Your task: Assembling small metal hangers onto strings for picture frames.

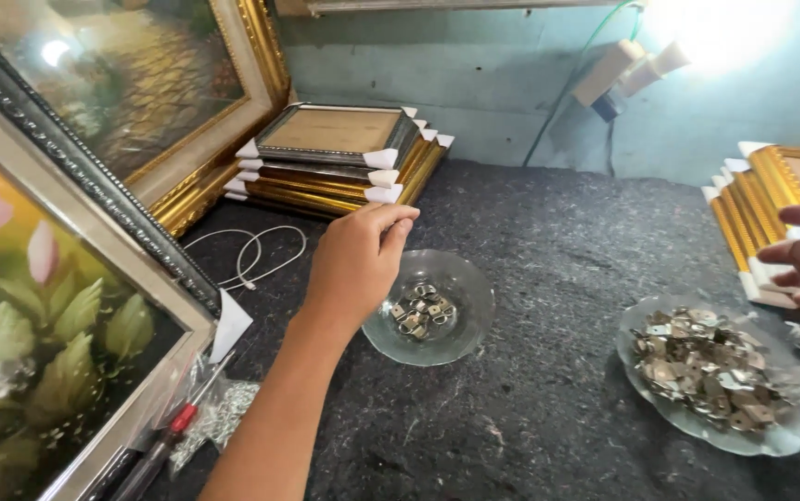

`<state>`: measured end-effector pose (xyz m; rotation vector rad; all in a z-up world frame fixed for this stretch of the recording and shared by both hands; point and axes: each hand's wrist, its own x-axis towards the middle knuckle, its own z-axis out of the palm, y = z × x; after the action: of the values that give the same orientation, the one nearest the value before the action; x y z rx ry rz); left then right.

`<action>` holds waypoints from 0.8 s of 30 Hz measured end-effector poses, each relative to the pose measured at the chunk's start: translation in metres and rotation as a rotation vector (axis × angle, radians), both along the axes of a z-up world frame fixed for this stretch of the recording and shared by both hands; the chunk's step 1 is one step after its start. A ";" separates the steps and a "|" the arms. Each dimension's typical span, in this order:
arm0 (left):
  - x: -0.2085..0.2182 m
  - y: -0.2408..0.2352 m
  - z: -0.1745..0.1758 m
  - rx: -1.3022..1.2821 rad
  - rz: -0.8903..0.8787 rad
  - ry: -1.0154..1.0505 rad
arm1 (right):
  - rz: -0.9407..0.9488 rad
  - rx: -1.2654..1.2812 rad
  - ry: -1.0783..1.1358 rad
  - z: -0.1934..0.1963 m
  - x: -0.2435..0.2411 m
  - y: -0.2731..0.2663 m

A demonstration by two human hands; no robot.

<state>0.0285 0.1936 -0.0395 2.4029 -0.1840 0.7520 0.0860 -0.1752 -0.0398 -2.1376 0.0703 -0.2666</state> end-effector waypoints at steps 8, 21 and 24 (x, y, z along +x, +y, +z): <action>-0.027 -0.037 0.032 -0.169 -0.136 0.113 | -0.171 -0.003 -0.195 0.074 -0.102 0.049; -0.072 -0.109 0.075 -0.338 -0.395 0.324 | -0.192 -0.237 0.087 0.094 -0.141 0.016; -0.063 -0.130 0.088 -0.495 -0.406 0.323 | -0.201 -0.268 0.183 0.098 -0.145 0.010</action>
<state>-0.0342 0.0633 0.0481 1.8920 -0.3015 0.1845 -0.0587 -0.1651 0.0583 -2.4205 0.3756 -0.2044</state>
